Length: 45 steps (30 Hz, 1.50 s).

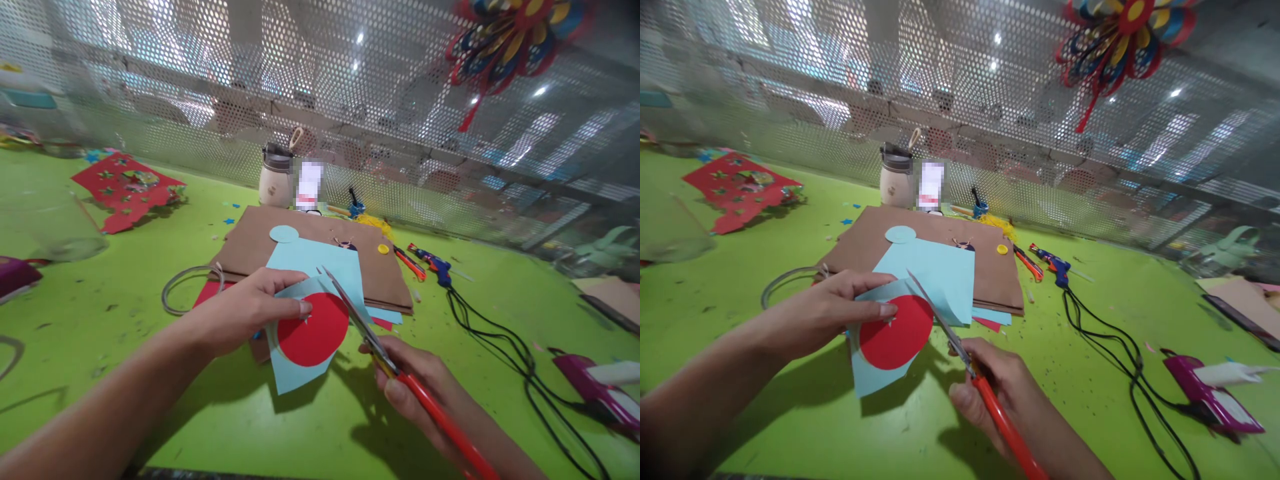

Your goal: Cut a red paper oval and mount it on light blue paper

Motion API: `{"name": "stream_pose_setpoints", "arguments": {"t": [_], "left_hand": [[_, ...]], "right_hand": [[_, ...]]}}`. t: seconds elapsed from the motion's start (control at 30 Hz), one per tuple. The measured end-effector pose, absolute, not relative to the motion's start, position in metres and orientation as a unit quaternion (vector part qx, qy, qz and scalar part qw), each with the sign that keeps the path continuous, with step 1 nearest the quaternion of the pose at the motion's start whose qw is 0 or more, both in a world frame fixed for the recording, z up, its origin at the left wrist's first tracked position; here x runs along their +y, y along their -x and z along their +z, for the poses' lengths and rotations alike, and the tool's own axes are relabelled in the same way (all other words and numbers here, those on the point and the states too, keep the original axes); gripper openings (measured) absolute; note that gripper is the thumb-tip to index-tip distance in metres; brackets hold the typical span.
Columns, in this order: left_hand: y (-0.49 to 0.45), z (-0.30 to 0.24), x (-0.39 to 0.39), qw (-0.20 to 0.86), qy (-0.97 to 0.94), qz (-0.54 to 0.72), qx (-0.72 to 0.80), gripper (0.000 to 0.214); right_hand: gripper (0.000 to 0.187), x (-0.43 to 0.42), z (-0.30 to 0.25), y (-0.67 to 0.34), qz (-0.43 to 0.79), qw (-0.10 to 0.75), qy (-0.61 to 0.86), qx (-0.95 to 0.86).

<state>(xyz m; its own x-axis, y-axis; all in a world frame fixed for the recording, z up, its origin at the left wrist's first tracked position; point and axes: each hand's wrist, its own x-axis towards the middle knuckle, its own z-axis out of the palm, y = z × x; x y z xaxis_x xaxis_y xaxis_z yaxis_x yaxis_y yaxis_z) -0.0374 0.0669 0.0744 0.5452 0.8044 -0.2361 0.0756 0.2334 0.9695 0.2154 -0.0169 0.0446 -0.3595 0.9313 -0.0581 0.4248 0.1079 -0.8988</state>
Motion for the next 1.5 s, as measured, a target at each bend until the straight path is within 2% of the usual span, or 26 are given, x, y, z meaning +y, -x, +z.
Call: {"name": "stream_pose_setpoints", "arguments": {"t": [0.63, 0.87, 1.2, 1.37, 1.5], "left_hand": [[0.038, 0.073, 0.069, 0.678, -0.573, 0.26, 0.381, 0.016], [0.036, 0.081, 0.069, 0.653, -0.573, 0.27, 0.416, 0.027], [0.036, 0.077, 0.074, 0.496, -0.646, 0.294, 0.5, 0.044], [0.036, 0.081, 0.07, 0.523, -0.648, 0.31, 0.459, 0.06], [0.036, 0.085, 0.067, 0.556, -0.627, 0.329, 0.435, 0.062]], "right_hand": [[0.049, -0.016, 0.042, -0.22, 0.442, 0.272, 0.486, -0.703], [0.042, -0.014, 0.045, -0.226, 0.442, 0.219, 0.474, -0.729], [0.044, -0.015, 0.049, -0.222, 0.429, 0.21, 0.484, -0.733], [0.042, -0.015, 0.051, -0.22, 0.442, 0.22, 0.481, -0.725], [0.049, -0.016, 0.05, -0.221, 0.459, 0.236, 0.477, -0.711]]}}
